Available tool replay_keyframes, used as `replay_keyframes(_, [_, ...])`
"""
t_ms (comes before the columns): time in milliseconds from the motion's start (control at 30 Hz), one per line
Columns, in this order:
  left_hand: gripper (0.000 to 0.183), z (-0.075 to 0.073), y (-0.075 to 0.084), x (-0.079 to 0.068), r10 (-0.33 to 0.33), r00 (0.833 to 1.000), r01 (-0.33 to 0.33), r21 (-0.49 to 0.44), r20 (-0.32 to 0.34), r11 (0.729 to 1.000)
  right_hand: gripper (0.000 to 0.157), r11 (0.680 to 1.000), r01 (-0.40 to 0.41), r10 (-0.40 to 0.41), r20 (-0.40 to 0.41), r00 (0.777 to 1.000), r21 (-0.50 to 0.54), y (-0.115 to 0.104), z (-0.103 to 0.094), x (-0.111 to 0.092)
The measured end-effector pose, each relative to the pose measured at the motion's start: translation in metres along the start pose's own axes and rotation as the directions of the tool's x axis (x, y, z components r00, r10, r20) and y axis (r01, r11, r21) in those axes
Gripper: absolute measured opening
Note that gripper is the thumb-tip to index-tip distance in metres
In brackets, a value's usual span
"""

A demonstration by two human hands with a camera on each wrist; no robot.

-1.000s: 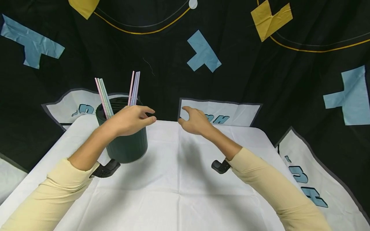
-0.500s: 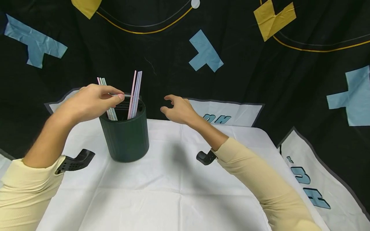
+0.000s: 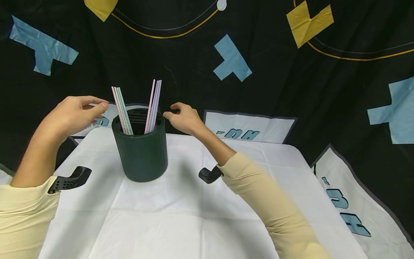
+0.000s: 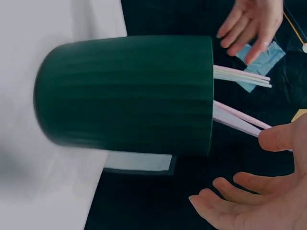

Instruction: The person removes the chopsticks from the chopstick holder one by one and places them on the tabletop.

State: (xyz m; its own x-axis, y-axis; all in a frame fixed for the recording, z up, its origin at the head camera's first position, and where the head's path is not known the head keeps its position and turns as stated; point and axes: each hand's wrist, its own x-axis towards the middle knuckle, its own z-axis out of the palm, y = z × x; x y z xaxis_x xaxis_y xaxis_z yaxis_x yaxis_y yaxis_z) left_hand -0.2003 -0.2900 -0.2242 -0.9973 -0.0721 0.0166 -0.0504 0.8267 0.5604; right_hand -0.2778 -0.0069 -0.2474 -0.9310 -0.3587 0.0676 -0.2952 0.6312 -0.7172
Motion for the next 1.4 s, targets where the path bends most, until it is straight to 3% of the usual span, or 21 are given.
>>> replay_keyframes(133, [0.078,0.009,-0.013,0.004,-0.027,1.0,0.027,-0.042,-0.005,0.999,0.047,0.997,-0.029,0.029,0.002,1.0,0.077,0.005,0.008,0.003])
replay_keyframes(333, [0.077,0.025,-0.026,0.015,-0.071,0.996,0.079,-0.199,0.047,0.977,0.047,0.971,-0.11,0.112,-0.001,0.994,0.214,0.01,0.023,0.01])
replay_keyframes(633, [0.073,0.041,-0.034,0.028,-0.011,0.988,0.062,-0.331,0.154,0.942,0.048,0.915,-0.143,0.151,0.008,0.988,0.377,0.012,0.048,0.012])
replay_keyframes(900, [0.072,0.053,-0.04,0.039,0.055,0.974,0.052,-0.454,0.221,0.889,0.048,0.899,-0.141,0.173,-0.04,0.984,0.414,0.014,0.057,0.011])
replay_keyframes(1000, [0.074,0.054,-0.043,0.042,0.068,0.965,0.069,-0.496,0.253,0.866,0.048,0.871,-0.139,0.18,-0.041,0.983,0.47,0.016,0.06,0.011])
replay_keyframes(1167, [0.077,0.056,-0.051,0.047,0.077,0.952,0.12,-0.588,0.298,0.8,0.046,0.817,-0.122,0.179,-0.046,0.983,0.564,0.021,0.066,0.012])
replay_keyframes(1400, [0.077,0.058,-0.058,0.048,0.094,0.951,0.128,-0.653,0.295,0.747,0.046,0.823,-0.099,0.149,-0.045,0.988,0.559,0.023,0.071,0.014])
